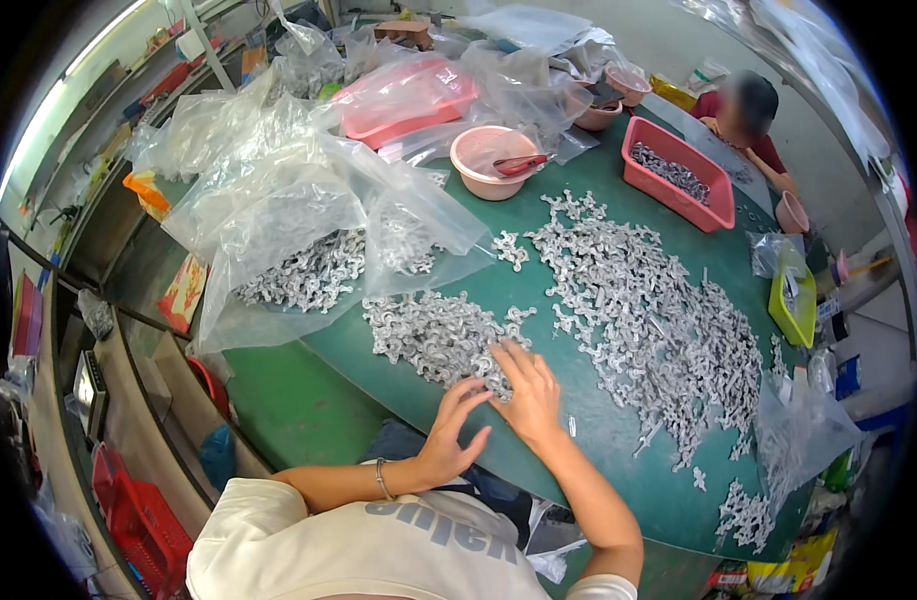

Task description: The person sorts small silver metal pieces by hand on a green table, picking up individual items from a large central pile and placing them into smaller groups or containers.

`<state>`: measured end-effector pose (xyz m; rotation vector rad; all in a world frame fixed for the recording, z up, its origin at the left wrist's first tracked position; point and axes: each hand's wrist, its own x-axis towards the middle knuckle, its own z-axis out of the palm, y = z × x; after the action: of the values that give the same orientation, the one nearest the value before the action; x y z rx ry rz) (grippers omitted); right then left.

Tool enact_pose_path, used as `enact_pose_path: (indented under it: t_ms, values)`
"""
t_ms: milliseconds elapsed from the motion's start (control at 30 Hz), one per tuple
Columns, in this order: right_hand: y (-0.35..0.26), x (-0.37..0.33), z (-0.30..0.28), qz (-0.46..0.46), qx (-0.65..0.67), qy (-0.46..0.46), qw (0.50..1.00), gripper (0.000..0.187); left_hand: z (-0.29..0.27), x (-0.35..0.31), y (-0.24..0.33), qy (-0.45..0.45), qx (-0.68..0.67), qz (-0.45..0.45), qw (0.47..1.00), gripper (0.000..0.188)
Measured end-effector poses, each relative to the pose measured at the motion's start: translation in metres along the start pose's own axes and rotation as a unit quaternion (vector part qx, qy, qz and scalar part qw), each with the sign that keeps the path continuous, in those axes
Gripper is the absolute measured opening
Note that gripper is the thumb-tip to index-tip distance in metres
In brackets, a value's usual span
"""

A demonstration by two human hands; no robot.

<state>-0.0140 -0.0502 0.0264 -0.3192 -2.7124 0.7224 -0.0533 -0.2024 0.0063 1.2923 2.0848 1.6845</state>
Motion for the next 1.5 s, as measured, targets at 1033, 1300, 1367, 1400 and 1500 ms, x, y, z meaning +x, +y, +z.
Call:
enact_pose_path:
  t_ms: [1033,1300,1367,1400,1500]
  values:
    - [0.044,0.023,-0.008,0.232,0.749,0.072,0.616,0.052,-0.014,-0.027,0.009,0.064,-0.01,-0.045,0.997,0.047]
    - [-0.026,0.061,-0.012,0.27,0.812,-0.076,0.512,0.037,-0.056,-0.03,-0.031,0.313,-0.183,-0.109,0.926,0.061]
    - [-0.055,0.078,-0.004,0.289,0.806,-0.116,0.503,0.037,-0.081,-0.023,-0.049,0.414,-0.226,-0.128,0.872,0.066]
    - [-0.069,0.088,0.006,0.299,0.806,-0.143,0.49,0.039,-0.095,-0.018,-0.057,0.461,-0.264,-0.148,0.834,0.065]
    - [-0.112,0.117,0.034,0.313,0.776,-0.188,0.514,0.039,-0.13,0.002,-0.066,0.526,-0.26,-0.179,0.79,0.062]
